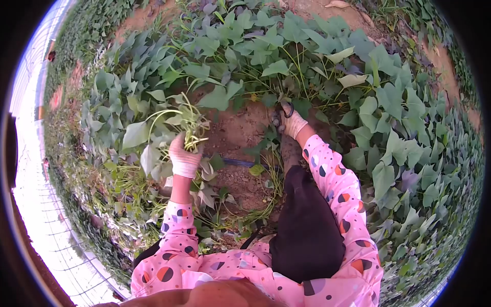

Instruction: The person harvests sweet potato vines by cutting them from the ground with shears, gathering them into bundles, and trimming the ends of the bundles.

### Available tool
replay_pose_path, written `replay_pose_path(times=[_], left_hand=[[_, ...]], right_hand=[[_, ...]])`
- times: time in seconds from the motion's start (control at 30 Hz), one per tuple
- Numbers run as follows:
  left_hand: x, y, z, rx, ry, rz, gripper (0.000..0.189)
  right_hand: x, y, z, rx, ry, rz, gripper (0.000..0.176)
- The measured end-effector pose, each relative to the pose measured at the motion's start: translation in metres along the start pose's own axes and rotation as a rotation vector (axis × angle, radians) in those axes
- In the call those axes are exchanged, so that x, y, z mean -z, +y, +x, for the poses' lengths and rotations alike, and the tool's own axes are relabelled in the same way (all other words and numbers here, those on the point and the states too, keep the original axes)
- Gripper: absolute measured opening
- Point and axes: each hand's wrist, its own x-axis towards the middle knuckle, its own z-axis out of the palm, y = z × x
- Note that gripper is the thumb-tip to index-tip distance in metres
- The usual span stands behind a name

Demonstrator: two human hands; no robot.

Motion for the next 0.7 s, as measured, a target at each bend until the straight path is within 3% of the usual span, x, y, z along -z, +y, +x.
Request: replay_pose_path(times=[0.07,0.17,0.27,0.33,0.53,0.7], left_hand=[[-0.034,0.049,0.046,-0.235,-0.231,-0.049,0.038],[-0.134,0.056,0.102,-0.381,-0.372,-0.11,0.046],[-0.205,0.06,0.149,-0.289,-0.624,-0.05,0.059],[-0.23,0.07,0.162,-0.139,-0.84,0.146,0.053],[-0.228,0.083,0.163,-0.235,-0.945,0.517,0.044],[-0.228,0.075,0.146,-0.259,-0.799,0.513,0.037]], right_hand=[[0.005,0.002,0.001,0.014,0.041,-0.024,0.055],[0.01,-0.003,0.002,0.018,0.012,-0.095,0.054],[0.002,-0.008,-0.006,0.021,-0.019,-0.094,0.055],[0.009,-0.01,-0.001,-0.024,-0.001,-0.117,0.056],[0.014,-0.01,0.005,0.077,0.084,-0.111,0.047],[0.015,-0.007,0.004,-0.006,0.026,-0.132,0.047]])
